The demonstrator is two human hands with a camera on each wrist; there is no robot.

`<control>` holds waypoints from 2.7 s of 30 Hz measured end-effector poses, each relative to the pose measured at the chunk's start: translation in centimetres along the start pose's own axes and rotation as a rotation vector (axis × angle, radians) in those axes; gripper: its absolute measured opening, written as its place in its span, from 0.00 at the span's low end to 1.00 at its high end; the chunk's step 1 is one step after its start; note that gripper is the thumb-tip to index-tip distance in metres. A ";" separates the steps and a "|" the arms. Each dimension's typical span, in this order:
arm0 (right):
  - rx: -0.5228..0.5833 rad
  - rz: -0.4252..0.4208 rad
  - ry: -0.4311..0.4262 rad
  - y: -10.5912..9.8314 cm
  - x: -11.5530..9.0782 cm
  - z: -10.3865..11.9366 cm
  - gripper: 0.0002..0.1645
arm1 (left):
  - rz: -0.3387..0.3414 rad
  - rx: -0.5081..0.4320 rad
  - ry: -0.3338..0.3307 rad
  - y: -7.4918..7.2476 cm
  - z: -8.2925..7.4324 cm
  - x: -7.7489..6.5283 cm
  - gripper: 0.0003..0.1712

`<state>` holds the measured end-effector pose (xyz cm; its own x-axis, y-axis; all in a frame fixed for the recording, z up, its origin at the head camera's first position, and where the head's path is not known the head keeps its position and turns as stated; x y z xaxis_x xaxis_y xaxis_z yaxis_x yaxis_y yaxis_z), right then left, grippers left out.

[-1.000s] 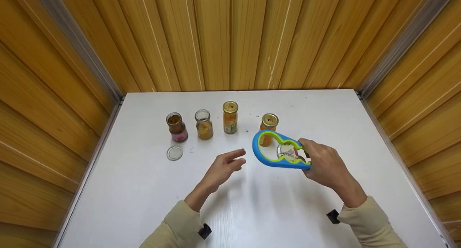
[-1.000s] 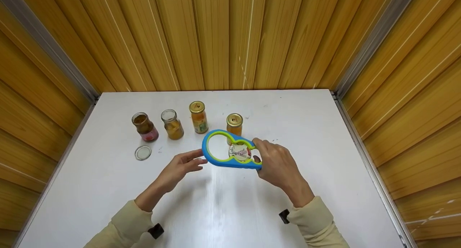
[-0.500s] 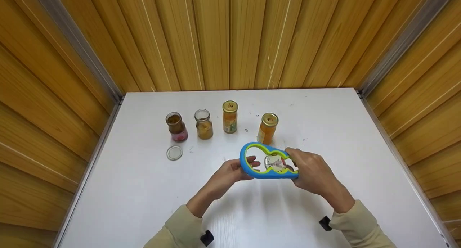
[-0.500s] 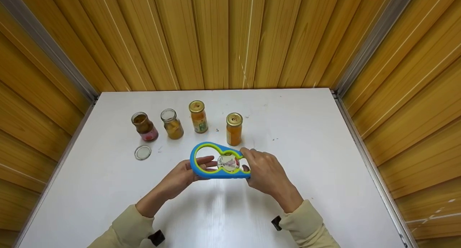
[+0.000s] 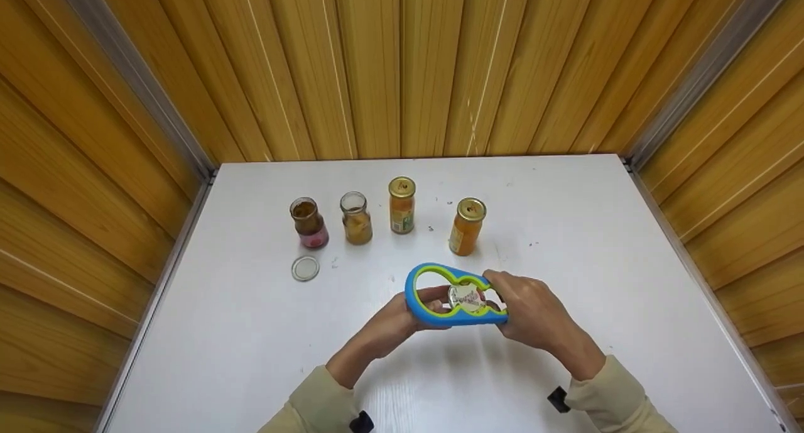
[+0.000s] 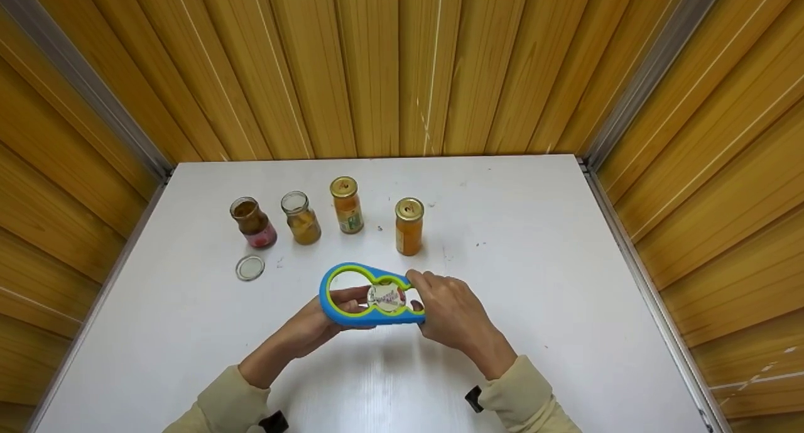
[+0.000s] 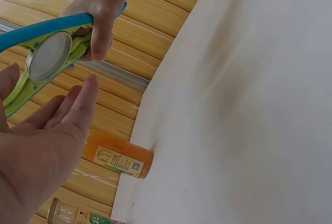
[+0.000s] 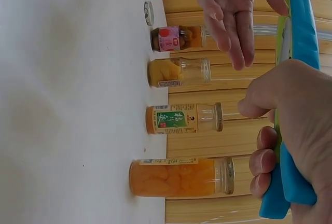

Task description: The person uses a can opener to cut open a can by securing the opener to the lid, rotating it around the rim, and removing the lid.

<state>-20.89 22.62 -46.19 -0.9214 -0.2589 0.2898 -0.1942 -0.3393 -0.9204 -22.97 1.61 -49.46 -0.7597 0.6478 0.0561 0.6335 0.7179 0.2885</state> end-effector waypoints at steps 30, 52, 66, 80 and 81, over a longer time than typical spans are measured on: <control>0.028 0.117 -0.030 2.2 -0.8 1.8 0.39 | 0.077 -0.247 -0.041 0.9 1.5 -1.7 0.27; 0.035 0.145 -0.051 3.0 -1.6 2.2 0.42 | 0.117 -0.344 -0.078 1.5 2.4 -2.1 0.26; 0.009 0.176 -0.043 3.4 -2.2 2.2 0.43 | 0.107 -0.364 -0.067 1.4 2.8 -2.5 0.25; 0.026 0.140 -0.078 3.5 -2.5 2.3 0.44 | 0.103 -0.311 -0.064 1.1 3.2 -2.5 0.25; 0.026 0.144 -0.077 3.5 -2.5 2.3 0.44 | 0.100 -0.312 -0.071 1.1 3.2 -2.5 0.25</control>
<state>-18.46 19.98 -49.54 -0.9103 -0.3748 0.1759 -0.0526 -0.3167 -0.9471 -19.92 1.62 -52.37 -0.6767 0.7354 0.0353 0.6208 0.5442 0.5644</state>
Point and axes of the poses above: each hand's wrist, its own x-axis towards the middle knuckle, its own y-axis out of the palm, z = x × y, the point moved 4 cm from there along x, towards the middle knuckle, and after that the axes turned 14 degrees about y, right-handed, at the moved point
